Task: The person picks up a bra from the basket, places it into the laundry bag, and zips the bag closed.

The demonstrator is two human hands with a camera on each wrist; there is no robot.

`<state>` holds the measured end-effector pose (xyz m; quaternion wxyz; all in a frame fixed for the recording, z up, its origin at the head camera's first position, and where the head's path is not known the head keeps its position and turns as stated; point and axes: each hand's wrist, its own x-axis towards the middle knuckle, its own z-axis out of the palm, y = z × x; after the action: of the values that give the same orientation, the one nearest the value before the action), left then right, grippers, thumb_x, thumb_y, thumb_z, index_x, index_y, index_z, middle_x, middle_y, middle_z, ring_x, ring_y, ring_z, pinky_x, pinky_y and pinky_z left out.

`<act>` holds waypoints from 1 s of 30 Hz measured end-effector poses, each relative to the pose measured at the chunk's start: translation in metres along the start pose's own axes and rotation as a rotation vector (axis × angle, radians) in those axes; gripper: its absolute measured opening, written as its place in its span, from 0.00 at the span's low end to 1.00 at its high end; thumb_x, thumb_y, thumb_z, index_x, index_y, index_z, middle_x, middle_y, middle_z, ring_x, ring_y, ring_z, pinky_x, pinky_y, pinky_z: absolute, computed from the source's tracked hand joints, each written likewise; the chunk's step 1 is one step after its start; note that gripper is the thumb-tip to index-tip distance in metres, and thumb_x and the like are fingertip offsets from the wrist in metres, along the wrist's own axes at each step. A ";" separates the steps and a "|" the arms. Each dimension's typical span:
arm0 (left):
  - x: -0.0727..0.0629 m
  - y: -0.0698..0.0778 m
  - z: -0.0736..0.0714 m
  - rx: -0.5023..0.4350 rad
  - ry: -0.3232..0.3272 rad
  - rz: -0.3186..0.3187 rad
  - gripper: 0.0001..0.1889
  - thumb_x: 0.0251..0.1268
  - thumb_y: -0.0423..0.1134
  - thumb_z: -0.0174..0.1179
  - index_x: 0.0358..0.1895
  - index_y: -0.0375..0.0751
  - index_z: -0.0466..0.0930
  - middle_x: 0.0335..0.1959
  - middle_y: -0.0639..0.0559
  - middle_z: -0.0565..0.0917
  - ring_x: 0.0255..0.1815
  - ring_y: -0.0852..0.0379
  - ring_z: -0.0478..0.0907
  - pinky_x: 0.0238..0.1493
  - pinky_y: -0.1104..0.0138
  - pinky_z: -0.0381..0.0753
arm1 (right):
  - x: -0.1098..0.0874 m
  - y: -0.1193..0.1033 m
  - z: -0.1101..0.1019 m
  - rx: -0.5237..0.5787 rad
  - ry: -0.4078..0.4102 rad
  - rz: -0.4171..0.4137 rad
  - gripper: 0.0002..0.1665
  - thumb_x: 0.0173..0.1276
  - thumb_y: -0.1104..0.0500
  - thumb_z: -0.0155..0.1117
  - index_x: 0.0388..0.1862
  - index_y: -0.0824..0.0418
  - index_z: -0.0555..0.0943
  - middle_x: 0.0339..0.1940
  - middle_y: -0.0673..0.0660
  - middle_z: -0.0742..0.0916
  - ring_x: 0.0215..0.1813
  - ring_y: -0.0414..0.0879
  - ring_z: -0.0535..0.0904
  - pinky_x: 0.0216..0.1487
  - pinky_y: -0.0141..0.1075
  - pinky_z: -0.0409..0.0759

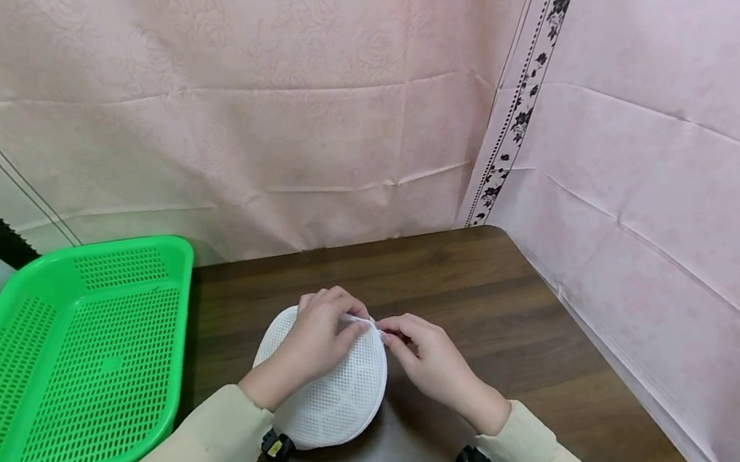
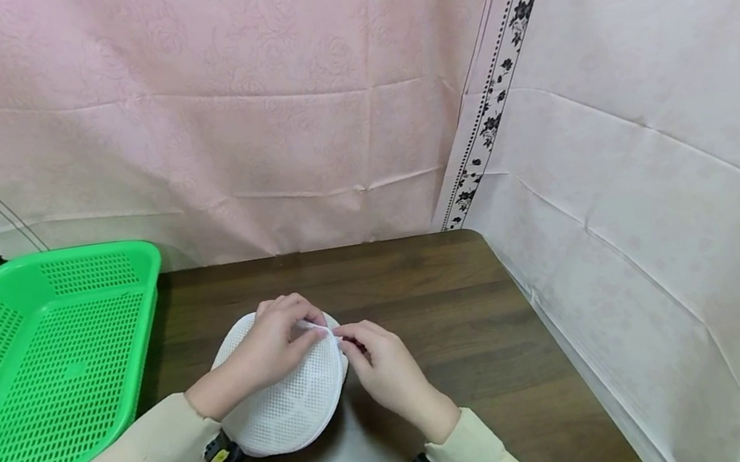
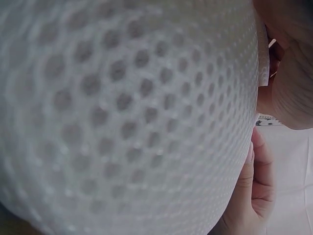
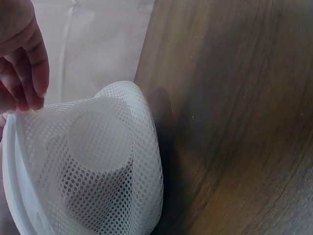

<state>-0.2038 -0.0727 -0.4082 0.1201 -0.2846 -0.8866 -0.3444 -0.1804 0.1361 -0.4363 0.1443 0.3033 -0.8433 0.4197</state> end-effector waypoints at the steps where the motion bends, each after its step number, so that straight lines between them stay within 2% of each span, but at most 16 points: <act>1: 0.000 0.000 0.000 0.002 0.006 0.001 0.03 0.62 0.39 0.66 0.34 0.51 0.80 0.35 0.63 0.76 0.43 0.61 0.73 0.54 0.57 0.60 | 0.000 0.000 0.000 -0.009 0.003 -0.010 0.12 0.67 0.66 0.64 0.48 0.57 0.83 0.38 0.45 0.82 0.37 0.38 0.76 0.37 0.32 0.78; 7: -0.001 0.003 -0.004 -0.014 0.039 0.007 0.03 0.62 0.39 0.66 0.34 0.51 0.81 0.35 0.63 0.76 0.42 0.62 0.75 0.53 0.57 0.63 | 0.001 -0.002 0.000 -0.063 0.038 -0.104 0.08 0.69 0.63 0.62 0.46 0.58 0.83 0.37 0.48 0.81 0.36 0.39 0.74 0.36 0.29 0.75; 12: -0.002 0.006 -0.006 -0.017 0.033 0.008 0.03 0.62 0.38 0.66 0.34 0.49 0.81 0.34 0.63 0.77 0.41 0.61 0.75 0.52 0.59 0.64 | 0.001 -0.002 0.000 -0.109 0.064 -0.163 0.05 0.69 0.65 0.62 0.42 0.59 0.82 0.36 0.48 0.81 0.35 0.39 0.74 0.36 0.26 0.73; 22: -0.002 0.004 -0.007 -0.024 0.021 -0.017 0.02 0.62 0.39 0.66 0.35 0.48 0.81 0.35 0.61 0.77 0.42 0.60 0.75 0.53 0.58 0.63 | 0.003 -0.003 0.000 -0.149 0.060 -0.182 0.06 0.64 0.67 0.66 0.39 0.59 0.81 0.36 0.48 0.81 0.36 0.38 0.76 0.38 0.28 0.75; 30: -0.003 -0.003 -0.010 -0.049 0.046 -0.036 0.03 0.63 0.39 0.66 0.35 0.48 0.81 0.36 0.60 0.79 0.42 0.60 0.76 0.53 0.57 0.64 | 0.001 -0.002 0.002 -0.147 0.041 -0.172 0.08 0.62 0.68 0.67 0.38 0.59 0.81 0.37 0.47 0.82 0.37 0.38 0.76 0.39 0.29 0.75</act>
<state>-0.2032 -0.0823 -0.4037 0.1273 -0.2634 -0.8799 -0.3743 -0.1799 0.1333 -0.4361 0.2190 0.3541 -0.8396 0.3488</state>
